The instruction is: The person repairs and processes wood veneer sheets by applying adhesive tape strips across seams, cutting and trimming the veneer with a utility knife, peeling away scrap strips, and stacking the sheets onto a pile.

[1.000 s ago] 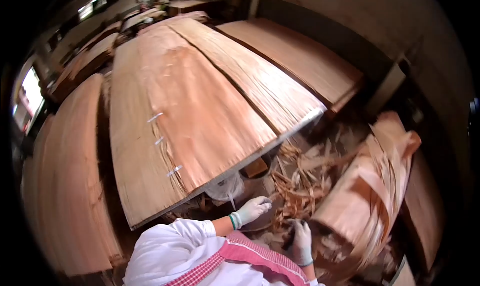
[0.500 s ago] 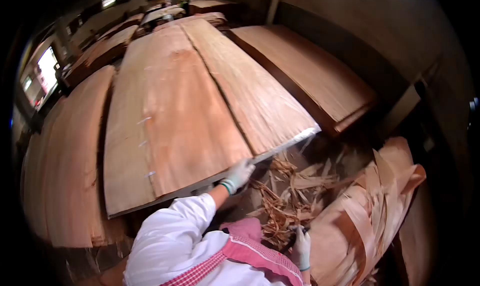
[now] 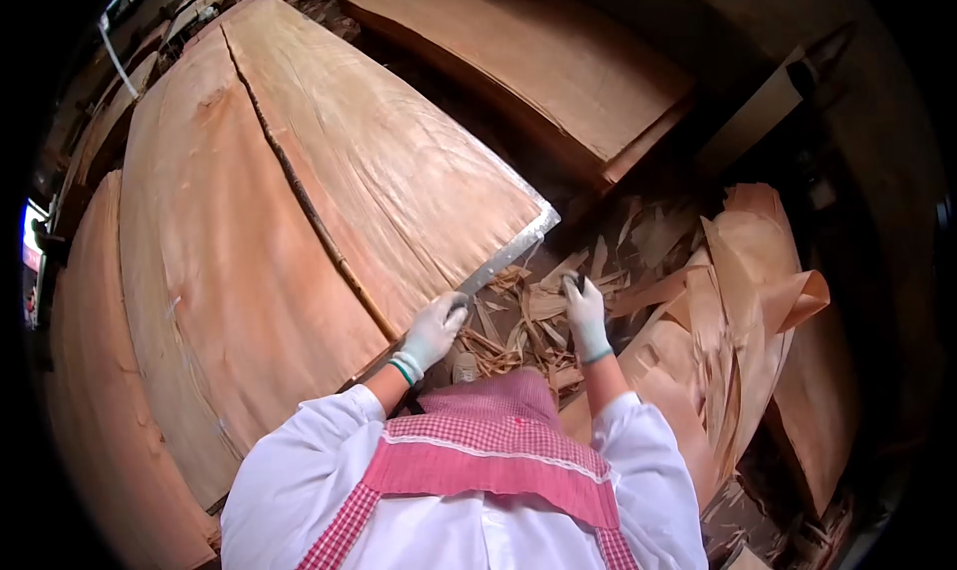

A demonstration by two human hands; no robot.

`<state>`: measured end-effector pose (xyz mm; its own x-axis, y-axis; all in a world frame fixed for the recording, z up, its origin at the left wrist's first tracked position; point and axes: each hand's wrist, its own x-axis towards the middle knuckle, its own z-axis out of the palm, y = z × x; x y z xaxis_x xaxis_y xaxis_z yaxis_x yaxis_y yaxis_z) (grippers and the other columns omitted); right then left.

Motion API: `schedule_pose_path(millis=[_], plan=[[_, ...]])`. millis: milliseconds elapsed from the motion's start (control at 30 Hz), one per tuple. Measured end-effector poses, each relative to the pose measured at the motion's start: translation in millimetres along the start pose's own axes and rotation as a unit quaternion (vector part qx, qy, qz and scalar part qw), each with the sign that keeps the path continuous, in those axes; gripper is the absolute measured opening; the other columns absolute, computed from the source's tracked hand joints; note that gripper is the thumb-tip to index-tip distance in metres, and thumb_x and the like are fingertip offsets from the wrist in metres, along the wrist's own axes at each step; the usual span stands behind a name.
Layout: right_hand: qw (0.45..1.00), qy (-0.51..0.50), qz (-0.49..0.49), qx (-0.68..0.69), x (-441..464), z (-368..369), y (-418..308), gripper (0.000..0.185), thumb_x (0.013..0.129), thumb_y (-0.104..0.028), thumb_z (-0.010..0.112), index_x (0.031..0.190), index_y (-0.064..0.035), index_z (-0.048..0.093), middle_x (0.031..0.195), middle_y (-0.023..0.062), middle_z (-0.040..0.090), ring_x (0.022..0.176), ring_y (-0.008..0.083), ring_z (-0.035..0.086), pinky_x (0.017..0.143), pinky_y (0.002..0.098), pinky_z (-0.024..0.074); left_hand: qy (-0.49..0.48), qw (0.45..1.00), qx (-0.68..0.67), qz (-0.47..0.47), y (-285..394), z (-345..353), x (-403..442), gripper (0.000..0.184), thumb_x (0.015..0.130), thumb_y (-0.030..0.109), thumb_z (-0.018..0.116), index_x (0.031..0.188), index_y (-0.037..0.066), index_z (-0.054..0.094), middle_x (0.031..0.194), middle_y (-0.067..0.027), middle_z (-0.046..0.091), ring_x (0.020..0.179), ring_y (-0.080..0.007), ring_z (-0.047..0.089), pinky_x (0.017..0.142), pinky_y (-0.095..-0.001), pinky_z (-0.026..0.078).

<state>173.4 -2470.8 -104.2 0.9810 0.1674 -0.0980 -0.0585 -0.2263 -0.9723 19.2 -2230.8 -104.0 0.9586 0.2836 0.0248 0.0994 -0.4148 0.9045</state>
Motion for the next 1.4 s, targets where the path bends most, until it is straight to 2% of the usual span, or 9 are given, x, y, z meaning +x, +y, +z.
schedule_pose_path(millis=[167, 267, 300, 600, 833, 900, 1067, 1267, 1400], plan=[[0.993, -0.061, -0.034, -0.092, 114.4, 38.5, 69.2, 0.031, 0.094, -0.017, 0.06, 0.116, 0.0033, 0.061, 0.101, 0.0042, 0.066, 0.091, 0.0147, 0.058, 0.082, 0.0284, 0.0462, -0.033, 0.999, 0.036, -0.023, 28.8, -4.9, 12.9, 0.025, 0.093, 0.018, 0.054, 0.109, 0.001, 0.06, 0.103, -0.019, 0.065, 0.099, -0.0347, 0.062, 0.087, -0.0392, 0.048], [0.966, -0.242, 0.096, 0.003, 125.3, 35.5, 37.8, 0.039, 0.092, -0.021, 0.061, 0.119, 0.0068, 0.057, 0.112, 0.0159, 0.067, 0.102, 0.0196, 0.061, 0.087, 0.0314, 0.0474, 0.011, 0.997, 0.028, -0.075, 26.3, -5.2, 10.9, 0.025, 0.093, 0.019, 0.054, 0.108, 0.001, 0.061, 0.103, -0.0185, 0.065, 0.098, -0.0343, 0.062, 0.087, -0.0395, 0.048], [0.963, -0.266, 0.001, -0.05, 145.7, 33.0, 75.9, 0.037, 0.092, -0.021, 0.06, 0.117, 0.0062, 0.058, 0.108, 0.0139, 0.067, 0.097, 0.0178, 0.06, 0.084, 0.0298, 0.0485, 0.026, 0.993, 0.059, -0.096, 24.2, -4.2, 9.8, 0.024, 0.093, 0.02, 0.053, 0.108, 0.002, 0.061, 0.104, -0.0183, 0.065, 0.098, -0.0345, 0.062, 0.086, -0.0401, 0.048], [0.824, -0.526, 0.199, -0.071, 198.7, 6.1, -28.5, 0.013, 0.088, -0.014, 0.068, 0.094, -0.0032, 0.069, 0.07, -0.0046, 0.059, 0.058, 0.0061, 0.049, 0.049, 0.0231, 0.0345, 0.19, 0.955, -0.076, -0.214, 49.4, 68.4, 32.4, 0.026, 0.095, 0.021, 0.054, 0.112, 0.001, 0.06, 0.105, -0.0175, 0.066, 0.099, -0.0316, 0.063, 0.086, -0.0377, 0.049], [0.73, -0.661, -0.1, -0.143, 156.9, 23.4, -90.1, 0.02, 0.088, -0.006, 0.061, 0.107, 0.0002, 0.062, 0.088, 0.0146, 0.068, 0.083, 0.0215, 0.067, 0.074, 0.0334, 0.0517, 0.271, 0.851, -0.43, -0.131, 111.1, 102.7, 72.5, 0.03, 0.095, 0.01, 0.059, 0.123, 0.002, 0.056, 0.112, -0.006, 0.062, 0.101, -0.0156, 0.06, 0.091, -0.0275, 0.047], [0.706, -0.663, -0.181, -0.172, 140.0, 32.7, -97.5, 0.024, 0.085, -0.01, 0.063, 0.108, -0.0037, 0.062, 0.09, 0.0227, 0.064, 0.085, 0.0372, 0.066, 0.073, 0.0385, 0.051, 0.29, 0.874, -0.357, -0.16, 117.6, 98.8, 66.3, 0.024, 0.094, 0.009, 0.061, 0.116, 0.001, 0.058, 0.107, -0.0054, 0.062, 0.098, -0.0141, 0.06, 0.088, -0.0292, 0.049], [0.693, -0.665, -0.198, -0.197, 113.1, 53.9, -92.1, 0.024, 0.083, -0.013, 0.068, 0.105, -0.0031, 0.067, 0.09, 0.021, 0.067, 0.082, 0.036, 0.067, 0.071, 0.04, 0.0519, 0.393, 0.908, -0.053, -0.136, 107.7, 96.6, 39.3, 0.013, 0.088, 0.006, 0.064, 0.1, 0.001, 0.063, 0.093, -0.0097, 0.064, 0.089, -0.0219, 0.062, 0.082, -0.0338, 0.049], [0.67, -0.669, -0.126, -0.296, 83.0, 86.8, -34.2, 0.042, 0.083, -0.023, 0.072, 0.117, -0.0001, 0.062, 0.103, 0.0239, 0.067, 0.096, 0.0356, 0.067, 0.081, 0.0399, 0.052, 0.466, 0.796, -0.324, -0.209, 71.5, 107.7, -20.6, 0.007, 0.094, 0.009, 0.058, 0.093, 0.002, 0.061, 0.084, -0.0034, 0.063, 0.077, -0.0114, 0.057, 0.07, -0.027, 0.048], [0.614, -0.646, -0.313, -0.329, 57.2, 93.9, -18.2, 0.033, 0.086, -0.022, 0.066, 0.113, -0.0029, 0.064, 0.11, 0.0239, 0.062, 0.1, 0.041, 0.061, 0.082, 0.0446, 0.0498, 0.51, 0.674, -0.476, -0.245, -33.8, 124.0, -82.4, 0.002, 0.092, 0.006, 0.059, 0.091, 0.006, 0.061, 0.075, 0.0016, 0.059, 0.064, -0.0067, 0.051, 0.057, -0.0226, 0.045]])
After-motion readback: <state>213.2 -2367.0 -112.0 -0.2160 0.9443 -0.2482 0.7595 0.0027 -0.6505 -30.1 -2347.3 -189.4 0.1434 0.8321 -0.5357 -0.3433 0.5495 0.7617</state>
